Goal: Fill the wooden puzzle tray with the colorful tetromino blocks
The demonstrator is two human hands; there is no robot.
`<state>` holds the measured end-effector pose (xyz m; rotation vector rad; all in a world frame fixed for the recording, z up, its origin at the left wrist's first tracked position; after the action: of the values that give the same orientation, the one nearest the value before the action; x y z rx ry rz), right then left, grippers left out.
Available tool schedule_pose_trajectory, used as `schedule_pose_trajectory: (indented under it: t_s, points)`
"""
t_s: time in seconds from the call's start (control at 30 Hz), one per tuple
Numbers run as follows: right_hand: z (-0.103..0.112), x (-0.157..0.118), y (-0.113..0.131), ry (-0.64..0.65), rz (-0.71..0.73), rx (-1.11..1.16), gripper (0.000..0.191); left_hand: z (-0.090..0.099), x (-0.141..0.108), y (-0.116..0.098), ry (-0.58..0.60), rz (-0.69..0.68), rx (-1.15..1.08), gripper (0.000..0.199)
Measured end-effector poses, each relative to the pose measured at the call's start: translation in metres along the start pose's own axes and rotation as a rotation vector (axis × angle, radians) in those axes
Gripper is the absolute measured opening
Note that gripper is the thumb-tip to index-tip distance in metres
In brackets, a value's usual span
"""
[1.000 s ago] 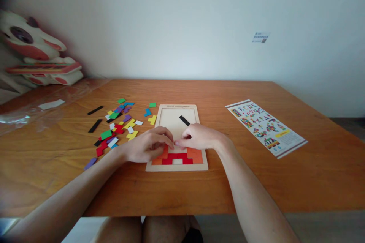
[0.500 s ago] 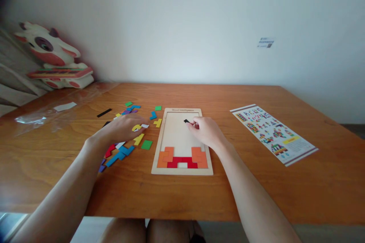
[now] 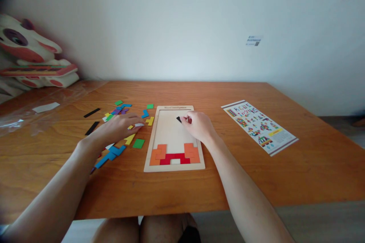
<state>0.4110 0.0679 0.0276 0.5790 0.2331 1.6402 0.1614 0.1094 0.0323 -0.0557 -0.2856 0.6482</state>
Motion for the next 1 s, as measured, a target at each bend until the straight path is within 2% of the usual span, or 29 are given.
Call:
schedule_pose_trajectory:
  t_s: [0.13, 0.27, 0.4, 0.5, 0.6, 0.7, 0.83, 1.0]
  points:
    - [0.001, 0.0, 0.0, -0.012, -0.011, -0.009, 0.028, 0.004, 0.006, -0.018, -0.075, -0.041, -0.117, 0.021]
    - [0.0, 0.001, -0.002, -0.034, -0.022, -0.003, 0.027, 0.005, 0.015, -0.059, -0.196, 0.06, -0.516, 0.019]
    - [-0.001, 0.001, -0.002, -0.038, 0.002, 0.004, 0.028, -0.016, 0.019, -0.105, -0.11, 0.152, -0.764, 0.013]
    - [-0.001, 0.002, -0.001, -0.042, 0.023, 0.001, 0.029, -0.036, 0.017, -0.125, 0.054, 0.101, -0.832, 0.01]
    - [0.0, 0.002, 0.0, -0.041, 0.027, -0.001, 0.028, -0.041, 0.015, -0.132, 0.107, -0.049, -0.791, 0.011]
    - [-0.001, 0.002, -0.001, -0.037, 0.024, 0.006, 0.028, -0.033, 0.015, -0.135, 0.039, -0.189, -0.69, 0.012]
    - [-0.001, 0.001, -0.001, -0.039, 0.027, 0.008, 0.029, -0.026, 0.018, -0.131, -0.045, -0.176, -0.577, 0.012]
    - [-0.001, 0.001, -0.001, -0.025, 0.029, -0.006, 0.029, -0.03, 0.017, -0.132, 0.02, -0.173, -0.541, 0.016]
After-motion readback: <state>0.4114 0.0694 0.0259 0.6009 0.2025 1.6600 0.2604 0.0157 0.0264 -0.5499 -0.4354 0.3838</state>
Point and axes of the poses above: each hand's wrist, its own x-axis towards the middle knuckle, its own z-axis out of the back of the hand, y = z × x, the point moved 7 cm from there along x, towards the middle knuckle
